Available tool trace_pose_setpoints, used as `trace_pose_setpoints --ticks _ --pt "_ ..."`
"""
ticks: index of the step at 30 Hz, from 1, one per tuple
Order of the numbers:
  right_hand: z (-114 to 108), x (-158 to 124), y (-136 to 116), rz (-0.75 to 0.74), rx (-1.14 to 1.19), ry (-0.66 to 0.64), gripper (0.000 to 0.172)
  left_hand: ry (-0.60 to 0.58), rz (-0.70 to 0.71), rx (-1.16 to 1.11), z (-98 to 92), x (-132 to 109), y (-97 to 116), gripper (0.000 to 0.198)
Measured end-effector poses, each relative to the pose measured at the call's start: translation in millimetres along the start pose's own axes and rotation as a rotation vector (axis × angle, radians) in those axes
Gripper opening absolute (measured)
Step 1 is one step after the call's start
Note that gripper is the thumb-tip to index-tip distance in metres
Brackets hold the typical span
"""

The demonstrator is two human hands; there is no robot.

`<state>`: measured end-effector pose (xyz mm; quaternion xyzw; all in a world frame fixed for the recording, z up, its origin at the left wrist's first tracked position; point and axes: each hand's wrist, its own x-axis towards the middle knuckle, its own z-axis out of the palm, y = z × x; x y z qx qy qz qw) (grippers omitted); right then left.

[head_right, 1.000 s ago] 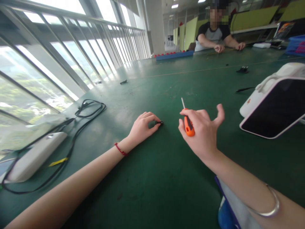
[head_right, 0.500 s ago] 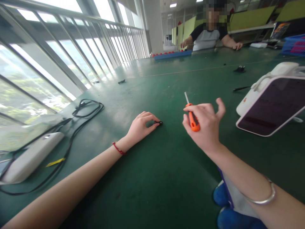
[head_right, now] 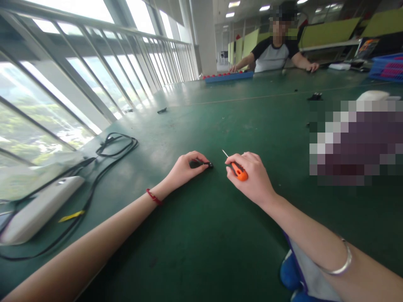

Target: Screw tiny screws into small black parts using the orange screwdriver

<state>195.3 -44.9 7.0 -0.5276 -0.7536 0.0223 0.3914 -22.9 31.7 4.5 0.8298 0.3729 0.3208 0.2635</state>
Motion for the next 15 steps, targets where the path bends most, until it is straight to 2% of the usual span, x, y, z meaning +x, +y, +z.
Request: trace_pose_setpoints --ticks 3,6,10,12,15 --pt "0.2 -0.3 -2.0 0.023 0.047 -0.061 0.009 0.052 -0.011 -0.025 -0.7 -0.2 1.4 0.010" --pt "-0.7 -1.0 -1.0 0.045 0.077 -0.092 0.010 0.109 0.057 0.005 -0.2 -1.9 3.8 0.007" --pt "-2.1 -1.7 2.3 0.084 0.109 -0.106 0.011 0.036 0.173 0.184 1.9 -5.4 7.3 0.005" --pt "-2.3 -1.9 3.2 0.098 0.120 -0.117 0.012 0.004 0.178 0.272 2.9 -6.6 8.2 0.004" --pt "-2.4 -2.0 3.4 0.107 0.132 -0.132 0.012 -0.006 0.132 0.290 4.1 -7.2 7.4 0.006"
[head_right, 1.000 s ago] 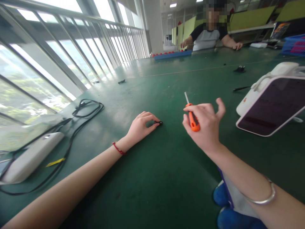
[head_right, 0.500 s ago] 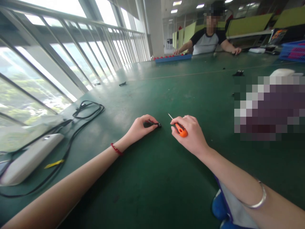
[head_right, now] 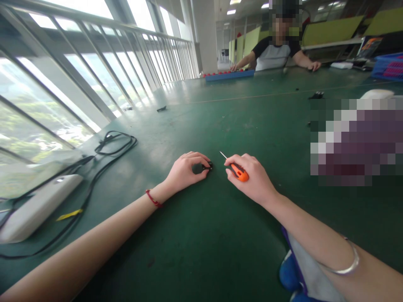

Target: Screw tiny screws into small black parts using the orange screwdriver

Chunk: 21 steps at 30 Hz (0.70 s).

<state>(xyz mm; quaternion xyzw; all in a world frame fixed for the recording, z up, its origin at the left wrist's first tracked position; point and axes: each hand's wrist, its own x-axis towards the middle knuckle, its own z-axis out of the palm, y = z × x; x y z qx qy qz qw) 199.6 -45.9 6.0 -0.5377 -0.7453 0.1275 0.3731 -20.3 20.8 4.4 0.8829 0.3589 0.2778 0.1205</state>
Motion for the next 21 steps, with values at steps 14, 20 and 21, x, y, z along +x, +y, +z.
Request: trace_pose_setpoints --ticks 14,20,21 --pt "-0.2 -0.9 -1.9 0.029 0.032 -0.025 0.013 0.369 -0.514 -0.018 -74.9 2.1 -56.2 0.023" --pt "1.0 -0.8 -2.1 0.040 0.050 -0.034 0.013 0.417 -0.818 0.265 -131.4 -54.9 -93.5 0.031" --pt "1.1 -0.8 -2.3 0.039 0.050 -0.037 0.013 0.411 -0.867 0.299 -134.9 -64.7 -95.6 0.032"
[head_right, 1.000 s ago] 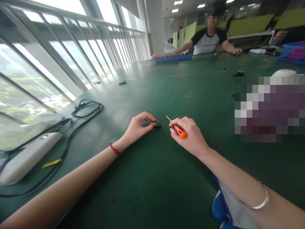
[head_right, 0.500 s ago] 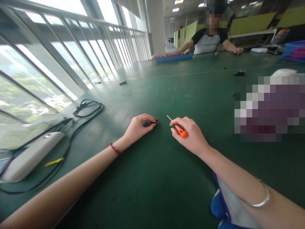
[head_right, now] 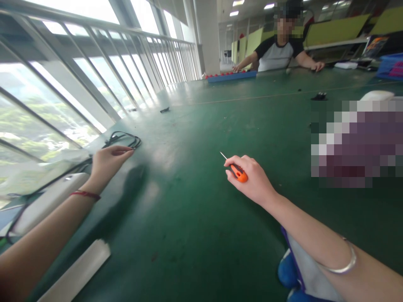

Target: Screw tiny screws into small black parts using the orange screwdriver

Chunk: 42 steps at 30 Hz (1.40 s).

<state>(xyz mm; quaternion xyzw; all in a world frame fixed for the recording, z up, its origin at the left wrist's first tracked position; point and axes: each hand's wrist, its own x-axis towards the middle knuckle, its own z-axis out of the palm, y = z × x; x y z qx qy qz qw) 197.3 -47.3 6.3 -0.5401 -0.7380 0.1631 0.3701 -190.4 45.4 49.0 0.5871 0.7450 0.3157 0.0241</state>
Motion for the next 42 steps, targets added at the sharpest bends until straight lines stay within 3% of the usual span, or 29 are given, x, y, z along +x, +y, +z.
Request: trace_pose_setpoints --ticks 3,8,14,28,42 --pt "-0.3 0.0 -1.2 -0.010 -0.009 -0.009 0.012 -0.018 -0.036 0.081 -5.8 -9.9 -19.0 0.034" --pt "-1.1 -0.2 -1.7 -0.014 -0.018 -0.009 0.012 -0.071 -0.077 0.064 -6.2 -15.4 -30.7 0.034" --pt "-0.2 0.4 -0.7 -0.016 -0.010 -0.029 0.013 0.011 -0.107 0.021 -16.8 -11.6 -31.7 0.031" --pt "0.3 0.7 -0.1 -0.004 0.004 -0.067 0.013 -0.060 -0.104 0.014 -9.9 -8.7 -34.0 0.033" --pt "0.5 0.5 -0.7 -0.008 -0.004 -0.079 0.014 -0.055 -0.105 0.011 -6.5 -7.1 -38.1 0.033"
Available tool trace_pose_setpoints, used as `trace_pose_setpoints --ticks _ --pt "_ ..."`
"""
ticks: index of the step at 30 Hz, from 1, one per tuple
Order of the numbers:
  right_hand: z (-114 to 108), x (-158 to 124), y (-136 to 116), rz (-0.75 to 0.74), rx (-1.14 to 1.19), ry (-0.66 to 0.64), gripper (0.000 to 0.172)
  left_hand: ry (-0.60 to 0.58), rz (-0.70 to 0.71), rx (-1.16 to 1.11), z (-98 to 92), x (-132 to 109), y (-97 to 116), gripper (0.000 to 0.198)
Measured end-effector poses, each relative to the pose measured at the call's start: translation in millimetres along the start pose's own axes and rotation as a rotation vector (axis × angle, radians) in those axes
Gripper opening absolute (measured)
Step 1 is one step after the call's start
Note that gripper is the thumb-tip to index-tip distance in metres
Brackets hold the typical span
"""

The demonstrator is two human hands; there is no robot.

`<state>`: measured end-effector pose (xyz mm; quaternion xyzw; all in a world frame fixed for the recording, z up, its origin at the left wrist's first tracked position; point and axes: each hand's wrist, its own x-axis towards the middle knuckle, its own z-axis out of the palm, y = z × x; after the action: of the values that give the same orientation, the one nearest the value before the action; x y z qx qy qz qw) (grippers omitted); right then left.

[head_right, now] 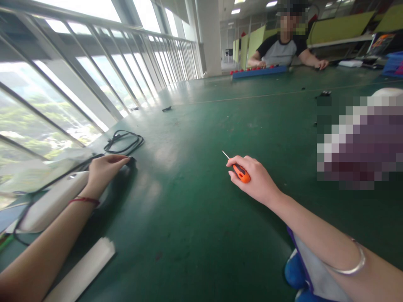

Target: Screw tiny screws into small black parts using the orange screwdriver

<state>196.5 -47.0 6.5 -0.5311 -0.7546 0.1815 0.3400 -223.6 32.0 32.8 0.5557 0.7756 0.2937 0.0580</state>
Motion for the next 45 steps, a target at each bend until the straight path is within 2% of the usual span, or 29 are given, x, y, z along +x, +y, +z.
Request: trace_pose_setpoints --ticks 13,16,20,25,27,30,33,37,42,45 --pt "0.9 -0.8 0.1 -0.014 0.000 -0.005 0.014 0.000 0.022 0.065 3.9 -1.5 -3.0 0.034" --pt "0.7 -1.2 -1.2 -0.008 0.003 -0.019 0.014 -0.005 0.057 0.065 4.5 -8.6 13.6 0.034" --pt "0.3 -1.7 -2.0 -0.008 0.004 -0.025 0.014 -0.106 0.190 -0.003 12.3 -26.1 56.1 0.029" --pt "0.0 -2.5 -2.4 -0.015 0.007 -0.013 0.014 -0.247 0.473 -0.158 37.1 -57.8 111.2 0.019" --pt "-0.1 -2.9 -3.0 -0.027 0.003 -0.003 0.013 -0.309 0.577 -0.224 49.0 -71.1 128.6 0.015" --pt "0.1 -3.2 -4.3 -0.065 0.002 0.024 0.012 -0.332 0.700 -0.255 66.4 -87.3 148.6 0.013" --pt "-0.1 -3.7 -6.5 -0.137 -0.002 0.090 0.011 -0.342 0.748 -0.284 82.7 -96.0 159.4 0.013" --pt "-2.5 -6.6 -12.5 -0.266 -0.017 0.226 0.010 -0.349 0.741 -0.335 99.3 -98.5 160.2 0.013" --pt "-4.4 -10.2 -23.5 -0.458 -0.017 0.301 0.012 -0.354 0.717 -0.359 105.8 -96.9 156.1 0.012" --pt "-2.3 -10.4 -25.7 -0.477 -0.006 0.314 0.012 -0.365 0.717 -0.363 105.4 -96.1 156.2 0.012"
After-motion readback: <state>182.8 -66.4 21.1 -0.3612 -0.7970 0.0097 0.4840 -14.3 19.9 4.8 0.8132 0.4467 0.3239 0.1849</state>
